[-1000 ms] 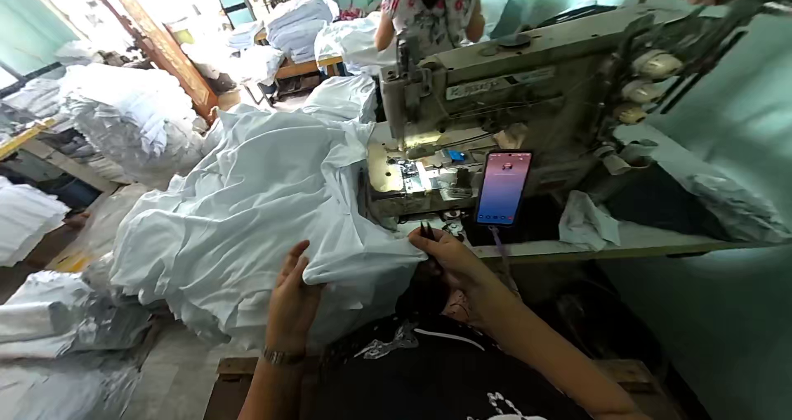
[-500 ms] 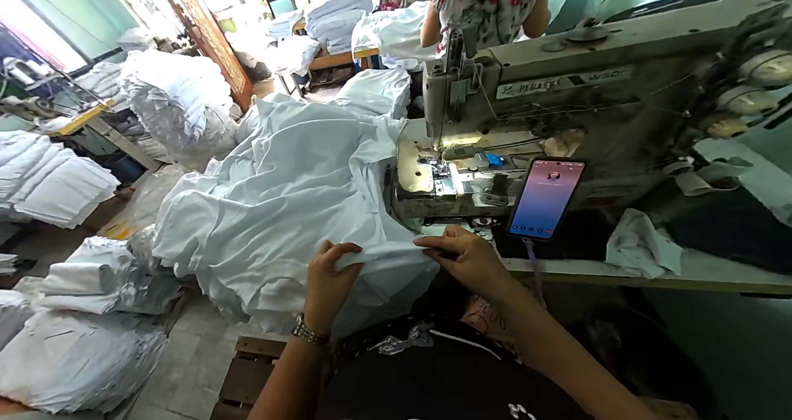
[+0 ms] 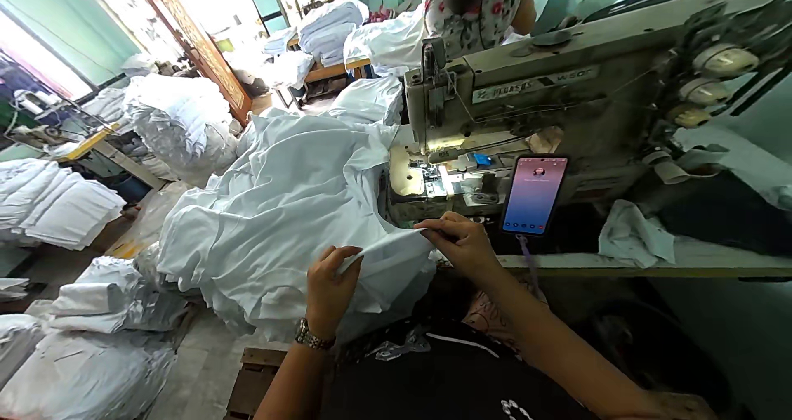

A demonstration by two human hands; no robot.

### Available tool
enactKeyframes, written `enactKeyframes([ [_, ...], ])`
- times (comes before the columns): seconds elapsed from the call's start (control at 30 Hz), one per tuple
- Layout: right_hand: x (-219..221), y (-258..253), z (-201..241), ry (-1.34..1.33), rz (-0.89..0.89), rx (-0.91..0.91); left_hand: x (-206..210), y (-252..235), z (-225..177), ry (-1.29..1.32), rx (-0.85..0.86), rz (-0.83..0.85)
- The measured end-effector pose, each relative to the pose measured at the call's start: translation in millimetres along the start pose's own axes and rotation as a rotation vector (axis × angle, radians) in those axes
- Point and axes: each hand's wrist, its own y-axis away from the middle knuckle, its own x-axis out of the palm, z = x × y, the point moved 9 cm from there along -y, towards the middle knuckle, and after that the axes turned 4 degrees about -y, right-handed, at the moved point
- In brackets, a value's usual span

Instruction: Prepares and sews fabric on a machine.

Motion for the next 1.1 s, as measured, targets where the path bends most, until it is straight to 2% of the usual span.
enactKeyframes([
  [0.1,5,3,1,0.116,0.018,-0.029,-2,-6,-5,-0.108,0.003,-0.076],
  [0.17,12,6,10,0.155,0.07,-0.067,1,-26,-13,0.004,0.011,-0.09],
  [0.23,17,11,21,0.077,0.141,-0.078,9,-55,-27,0.16,0.02,-0.092],
  [0.3,16,15,22,-0.124,0.201,0.003,25,-91,-43,0.16,0.108,-0.053],
  [0.37,5,17,8,-0.281,0.162,0.16,58,-128,-49,-0.005,0.17,0.085],
  [0.47,-18,18,-25,-0.282,0.03,0.319,140,-168,-27,-0.299,0.051,0.501],
  [0.53,-28,15,-40,-0.234,-0.018,0.366,186,-182,-16,-0.379,0.02,0.643],
  [0.67,-29,-3,-49,-0.189,-0.027,0.45,221,-211,-1,-0.251,-0.106,0.609],
  [0.8,-25,0,-45,-0.194,-0.007,0.434,224,-220,12,-0.062,-0.169,0.543],
  [0.97,-22,3,-46,-0.2,-0.023,0.44,225,-216,15,-0.083,-0.189,0.527],
  [1.1,-22,0,-50,-0.216,-0.044,0.442,231,-222,24,-0.106,-0.13,0.523],
])
